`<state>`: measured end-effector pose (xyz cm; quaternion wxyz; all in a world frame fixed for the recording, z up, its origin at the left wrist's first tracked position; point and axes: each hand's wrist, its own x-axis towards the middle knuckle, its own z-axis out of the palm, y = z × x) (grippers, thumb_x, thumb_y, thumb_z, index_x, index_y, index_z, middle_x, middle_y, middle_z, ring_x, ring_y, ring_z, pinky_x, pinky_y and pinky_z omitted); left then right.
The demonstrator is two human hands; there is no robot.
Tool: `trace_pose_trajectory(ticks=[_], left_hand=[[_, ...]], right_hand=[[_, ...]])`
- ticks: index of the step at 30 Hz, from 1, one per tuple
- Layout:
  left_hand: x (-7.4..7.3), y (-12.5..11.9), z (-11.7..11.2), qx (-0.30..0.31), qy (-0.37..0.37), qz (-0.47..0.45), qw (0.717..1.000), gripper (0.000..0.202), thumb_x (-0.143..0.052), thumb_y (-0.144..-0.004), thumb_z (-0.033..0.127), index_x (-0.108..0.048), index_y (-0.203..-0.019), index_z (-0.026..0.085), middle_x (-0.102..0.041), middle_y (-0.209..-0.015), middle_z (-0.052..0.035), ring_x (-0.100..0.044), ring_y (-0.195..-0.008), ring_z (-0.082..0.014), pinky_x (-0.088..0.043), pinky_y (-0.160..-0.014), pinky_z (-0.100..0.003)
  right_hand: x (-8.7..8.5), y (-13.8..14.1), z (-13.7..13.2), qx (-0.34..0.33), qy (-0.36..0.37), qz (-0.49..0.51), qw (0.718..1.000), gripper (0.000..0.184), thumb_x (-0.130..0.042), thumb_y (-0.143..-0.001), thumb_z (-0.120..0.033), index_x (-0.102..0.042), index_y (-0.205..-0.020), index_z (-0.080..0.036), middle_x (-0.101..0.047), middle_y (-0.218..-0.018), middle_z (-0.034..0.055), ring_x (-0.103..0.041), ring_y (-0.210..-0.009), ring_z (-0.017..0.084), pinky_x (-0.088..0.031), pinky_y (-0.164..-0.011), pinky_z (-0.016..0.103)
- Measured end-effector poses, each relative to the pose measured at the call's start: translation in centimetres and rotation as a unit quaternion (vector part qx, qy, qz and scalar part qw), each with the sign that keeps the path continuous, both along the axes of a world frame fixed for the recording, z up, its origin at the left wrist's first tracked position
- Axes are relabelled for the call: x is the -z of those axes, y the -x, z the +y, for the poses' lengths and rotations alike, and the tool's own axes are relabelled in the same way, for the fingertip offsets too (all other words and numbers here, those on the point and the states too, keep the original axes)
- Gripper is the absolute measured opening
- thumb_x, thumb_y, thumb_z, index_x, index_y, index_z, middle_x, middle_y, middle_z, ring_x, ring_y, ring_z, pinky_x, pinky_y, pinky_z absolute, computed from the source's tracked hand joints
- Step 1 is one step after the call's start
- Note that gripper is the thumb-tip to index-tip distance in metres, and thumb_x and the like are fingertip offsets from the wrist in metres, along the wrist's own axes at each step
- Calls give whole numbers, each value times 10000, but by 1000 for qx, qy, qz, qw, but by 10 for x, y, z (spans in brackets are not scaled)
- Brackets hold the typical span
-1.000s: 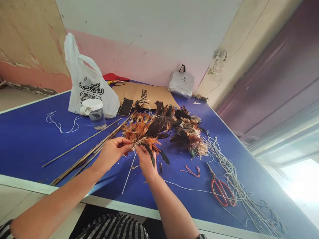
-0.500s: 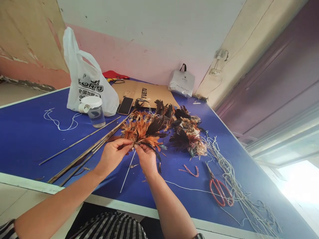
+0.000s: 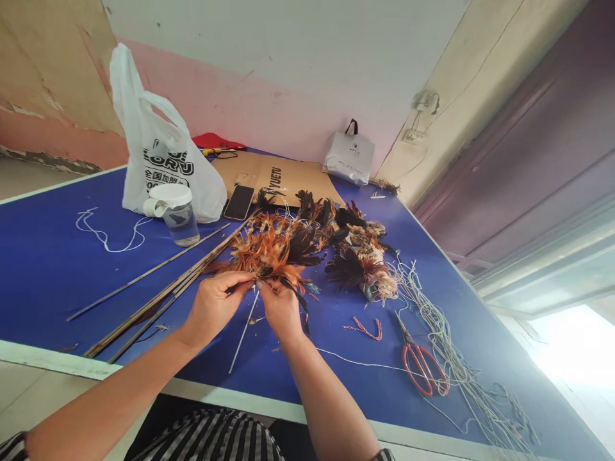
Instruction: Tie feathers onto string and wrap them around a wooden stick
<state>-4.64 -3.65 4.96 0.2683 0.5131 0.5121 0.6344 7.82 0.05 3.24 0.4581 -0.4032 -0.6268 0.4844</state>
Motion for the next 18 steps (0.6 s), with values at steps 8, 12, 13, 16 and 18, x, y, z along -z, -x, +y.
trace_pose_trajectory(ticks=[8,12,13,16,18], left_hand=[[7,10,4,-57,-59,137,987,226,-572,-738,122,-720,-868,232,-698,-846,-56,-629,-802,-192,-470,-772,-302],[9,12,2,-55,-71,200,976,257,-515,-770,102,-704,-902,217,-685,-878,-67,-619,-827,-189,-462,-783,-302],[10,12,1,-55,-69,219,972,265,-498,-781,102,-697,-917,211,-680,-892,-71,-616,-840,-190,-461,-788,-305],[13,13,-2,-61,-63,266,960,270,-460,-809,114,-676,-950,195,-666,-926,-81,-607,-877,-196,-456,-813,-316],[17,13,-3,-66,-67,293,952,268,-447,-820,117,-663,-963,181,-659,-939,-88,-603,-892,-197,-455,-821,-316]], right_hand=[[-12,-3,-15,-30,-96,-93,991,247,-495,-836,-285,-712,-912,-193,-697,-805,40,-623,-782,192,-464,-728,285],[-15,-3,-19,-22,-116,-78,990,239,-486,-841,-261,-708,-908,-200,-701,-864,43,-628,-798,184,-463,-735,277],[-16,-3,-19,-23,-115,-77,990,237,-486,-841,-259,-708,-901,-199,-701,-861,43,-626,-794,183,-463,-734,277],[-17,-1,-21,-26,-112,-77,990,232,-484,-840,-254,-704,-878,-191,-697,-840,46,-621,-781,181,-461,-726,278],[-15,1,-22,-30,-115,-88,989,234,-479,-844,-254,-700,-870,-182,-691,-805,46,-614,-760,177,-458,-703,271]])
